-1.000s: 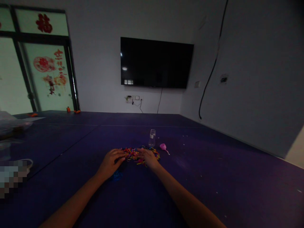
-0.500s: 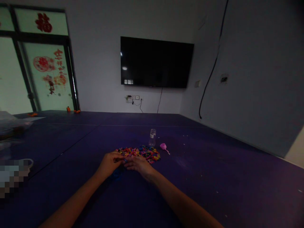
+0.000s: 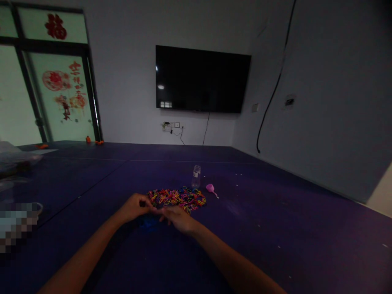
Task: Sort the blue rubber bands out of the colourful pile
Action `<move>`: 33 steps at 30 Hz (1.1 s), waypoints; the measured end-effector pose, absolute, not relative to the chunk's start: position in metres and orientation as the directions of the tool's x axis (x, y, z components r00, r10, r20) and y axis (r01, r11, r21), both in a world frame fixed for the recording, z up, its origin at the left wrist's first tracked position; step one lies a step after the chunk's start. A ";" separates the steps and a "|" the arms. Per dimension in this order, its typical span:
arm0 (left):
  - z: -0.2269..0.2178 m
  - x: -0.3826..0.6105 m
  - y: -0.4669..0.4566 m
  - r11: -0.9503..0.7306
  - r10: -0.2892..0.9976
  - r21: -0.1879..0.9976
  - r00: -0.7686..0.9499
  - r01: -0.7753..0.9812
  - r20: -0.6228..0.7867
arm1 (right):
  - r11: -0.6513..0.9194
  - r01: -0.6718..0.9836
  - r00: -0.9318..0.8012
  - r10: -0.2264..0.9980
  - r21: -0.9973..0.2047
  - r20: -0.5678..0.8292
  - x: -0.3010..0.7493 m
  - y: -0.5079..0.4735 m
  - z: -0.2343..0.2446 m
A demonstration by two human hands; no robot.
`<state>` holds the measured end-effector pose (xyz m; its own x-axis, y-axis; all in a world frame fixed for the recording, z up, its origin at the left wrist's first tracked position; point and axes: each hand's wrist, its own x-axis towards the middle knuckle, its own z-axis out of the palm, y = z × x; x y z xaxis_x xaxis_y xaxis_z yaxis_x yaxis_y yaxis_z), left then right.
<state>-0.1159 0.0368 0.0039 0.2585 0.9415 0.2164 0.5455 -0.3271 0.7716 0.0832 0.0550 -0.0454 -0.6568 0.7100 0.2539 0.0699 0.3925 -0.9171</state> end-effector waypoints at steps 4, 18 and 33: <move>0.002 -0.119 0.041 -0.249 0.960 0.733 0.065 0.633 0.271 | 0.633 0.211 -0.610 0.681 -0.745 0.405 0.088 0.051 -0.033; -0.012 -0.108 0.035 -0.234 0.834 0.600 -0.159 0.765 0.528 | 0.345 0.857 -0.094 0.836 -0.383 0.541 0.181 0.102 -0.029; -0.015 -0.113 0.039 -0.259 0.838 0.582 -0.120 0.771 0.533 | 0.513 0.814 -0.346 0.805 -0.273 0.482 0.172 0.107 -0.035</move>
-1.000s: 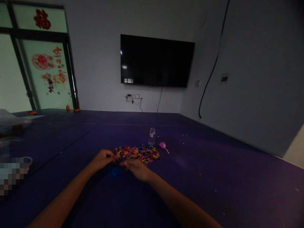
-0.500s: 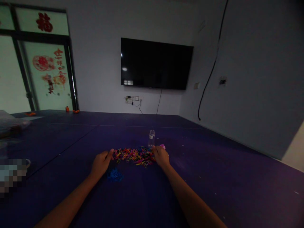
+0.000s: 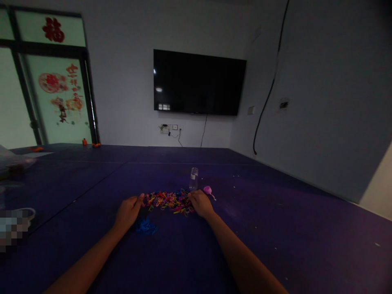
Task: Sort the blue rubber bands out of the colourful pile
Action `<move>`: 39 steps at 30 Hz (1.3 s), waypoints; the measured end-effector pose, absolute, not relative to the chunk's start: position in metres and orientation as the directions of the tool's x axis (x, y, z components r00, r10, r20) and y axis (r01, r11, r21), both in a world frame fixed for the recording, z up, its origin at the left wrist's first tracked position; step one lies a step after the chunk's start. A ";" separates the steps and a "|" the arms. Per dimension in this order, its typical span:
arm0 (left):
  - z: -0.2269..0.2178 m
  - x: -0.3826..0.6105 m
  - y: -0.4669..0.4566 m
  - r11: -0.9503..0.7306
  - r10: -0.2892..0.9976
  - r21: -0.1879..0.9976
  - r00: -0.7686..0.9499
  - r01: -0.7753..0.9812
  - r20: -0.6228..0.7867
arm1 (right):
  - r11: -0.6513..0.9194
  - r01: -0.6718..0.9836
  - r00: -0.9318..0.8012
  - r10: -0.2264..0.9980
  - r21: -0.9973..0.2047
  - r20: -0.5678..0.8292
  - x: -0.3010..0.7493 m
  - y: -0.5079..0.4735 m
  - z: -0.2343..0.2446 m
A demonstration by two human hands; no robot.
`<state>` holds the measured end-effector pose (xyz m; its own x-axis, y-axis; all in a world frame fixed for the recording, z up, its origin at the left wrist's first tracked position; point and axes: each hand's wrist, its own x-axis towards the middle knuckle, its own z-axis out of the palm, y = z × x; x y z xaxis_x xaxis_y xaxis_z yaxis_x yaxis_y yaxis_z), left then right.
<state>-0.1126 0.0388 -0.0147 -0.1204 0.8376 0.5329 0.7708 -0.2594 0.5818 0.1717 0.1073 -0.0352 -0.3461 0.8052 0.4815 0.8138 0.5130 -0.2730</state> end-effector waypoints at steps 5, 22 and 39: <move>-0.015 -0.113 0.040 -0.268 0.839 0.577 -0.108 0.772 0.534 | 0.528 0.806 -0.387 0.813 -0.269 0.436 0.171 0.111 -0.037; -0.017 -0.113 0.042 -0.277 0.833 0.550 -0.089 0.788 0.546 | 0.355 0.880 -0.146 0.834 -0.315 0.532 0.175 0.109 -0.034; -0.015 -0.113 0.040 -0.284 0.829 0.525 -0.069 0.802 0.555 | 0.231 0.914 -0.038 0.868 -0.334 0.494 0.175 0.105 -0.031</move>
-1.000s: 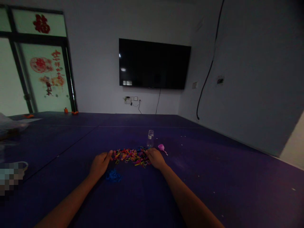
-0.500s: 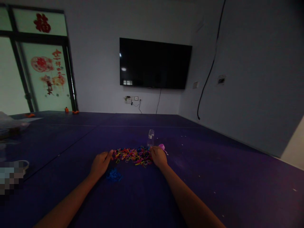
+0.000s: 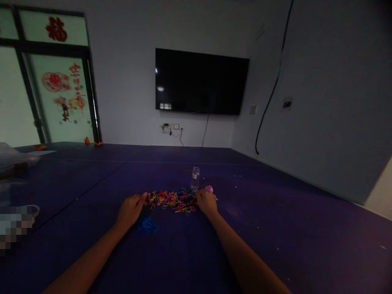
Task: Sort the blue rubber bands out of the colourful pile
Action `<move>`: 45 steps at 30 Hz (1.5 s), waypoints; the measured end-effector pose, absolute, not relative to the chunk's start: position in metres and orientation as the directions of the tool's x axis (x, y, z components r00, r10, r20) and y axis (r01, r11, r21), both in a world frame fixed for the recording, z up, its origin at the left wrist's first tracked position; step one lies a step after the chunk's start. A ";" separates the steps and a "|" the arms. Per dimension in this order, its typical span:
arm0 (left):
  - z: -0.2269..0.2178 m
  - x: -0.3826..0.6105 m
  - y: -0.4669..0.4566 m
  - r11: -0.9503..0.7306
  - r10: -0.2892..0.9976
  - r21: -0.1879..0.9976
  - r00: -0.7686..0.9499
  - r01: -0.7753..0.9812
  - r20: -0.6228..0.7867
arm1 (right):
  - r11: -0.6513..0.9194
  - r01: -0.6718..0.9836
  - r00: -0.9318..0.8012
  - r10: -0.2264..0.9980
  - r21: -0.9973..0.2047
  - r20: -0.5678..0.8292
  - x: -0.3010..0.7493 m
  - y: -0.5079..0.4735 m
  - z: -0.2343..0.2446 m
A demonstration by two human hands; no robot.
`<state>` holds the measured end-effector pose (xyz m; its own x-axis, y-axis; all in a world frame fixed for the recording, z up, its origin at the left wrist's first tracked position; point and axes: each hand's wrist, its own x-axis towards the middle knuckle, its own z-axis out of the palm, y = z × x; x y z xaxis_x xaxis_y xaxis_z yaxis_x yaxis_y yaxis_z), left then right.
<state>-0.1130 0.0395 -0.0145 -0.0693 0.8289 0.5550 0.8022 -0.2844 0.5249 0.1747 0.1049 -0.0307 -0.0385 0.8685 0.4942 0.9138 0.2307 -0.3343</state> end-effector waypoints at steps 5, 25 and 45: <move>-0.015 -0.113 0.040 -0.286 0.832 0.514 -0.056 0.809 0.552 | 0.275 0.899 -0.080 0.868 -0.340 0.490 0.174 0.108 -0.033; -0.012 -0.112 0.038 -0.329 0.804 0.430 0.011 0.841 0.594 | 0.451 0.515 0.108 0.810 -0.729 0.577 0.167 0.108 -0.028; -0.006 -0.081 0.027 -0.458 0.809 0.340 0.226 0.822 0.543 | 0.287 -0.023 -0.243 0.928 -0.958 0.283 0.072 0.053 -0.039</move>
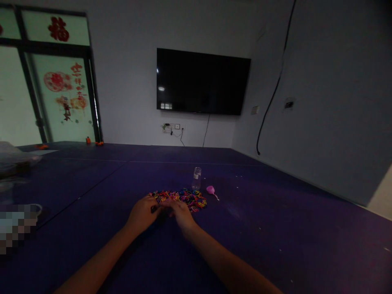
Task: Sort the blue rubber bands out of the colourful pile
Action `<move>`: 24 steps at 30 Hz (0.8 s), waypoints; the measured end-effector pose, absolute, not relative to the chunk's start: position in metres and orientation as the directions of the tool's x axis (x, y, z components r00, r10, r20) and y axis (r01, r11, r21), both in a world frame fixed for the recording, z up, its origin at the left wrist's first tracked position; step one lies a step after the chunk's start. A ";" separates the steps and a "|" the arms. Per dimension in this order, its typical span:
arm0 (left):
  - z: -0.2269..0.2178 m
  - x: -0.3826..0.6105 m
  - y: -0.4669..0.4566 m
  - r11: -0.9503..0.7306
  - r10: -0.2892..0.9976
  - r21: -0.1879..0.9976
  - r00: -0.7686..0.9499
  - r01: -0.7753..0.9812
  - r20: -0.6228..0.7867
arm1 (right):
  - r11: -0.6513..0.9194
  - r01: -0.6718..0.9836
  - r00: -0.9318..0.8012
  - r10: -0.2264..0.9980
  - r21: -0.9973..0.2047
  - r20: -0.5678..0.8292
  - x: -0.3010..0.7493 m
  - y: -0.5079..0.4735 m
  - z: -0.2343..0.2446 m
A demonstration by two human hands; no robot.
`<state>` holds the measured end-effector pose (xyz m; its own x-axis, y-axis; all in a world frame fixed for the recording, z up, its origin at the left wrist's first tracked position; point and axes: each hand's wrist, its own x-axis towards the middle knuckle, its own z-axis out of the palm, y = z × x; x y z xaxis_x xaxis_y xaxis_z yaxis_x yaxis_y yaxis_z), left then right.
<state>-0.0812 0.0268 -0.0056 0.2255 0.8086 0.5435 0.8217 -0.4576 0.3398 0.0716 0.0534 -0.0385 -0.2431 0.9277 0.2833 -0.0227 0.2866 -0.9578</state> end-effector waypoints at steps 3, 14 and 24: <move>-0.003 -0.088 0.029 -0.471 0.835 0.383 0.262 0.795 0.484 | 0.341 0.030 -0.231 0.917 -0.940 0.326 0.074 0.057 -0.038; 0.001 -0.110 0.032 -0.437 0.883 0.379 0.309 0.816 0.353 | 0.414 0.703 0.102 0.746 -0.578 0.658 0.163 0.094 -0.023; -0.008 -0.104 0.031 -0.339 0.820 0.469 0.012 0.816 0.572 | 0.410 0.837 -0.164 0.819 -0.361 0.550 0.165 0.109 -0.034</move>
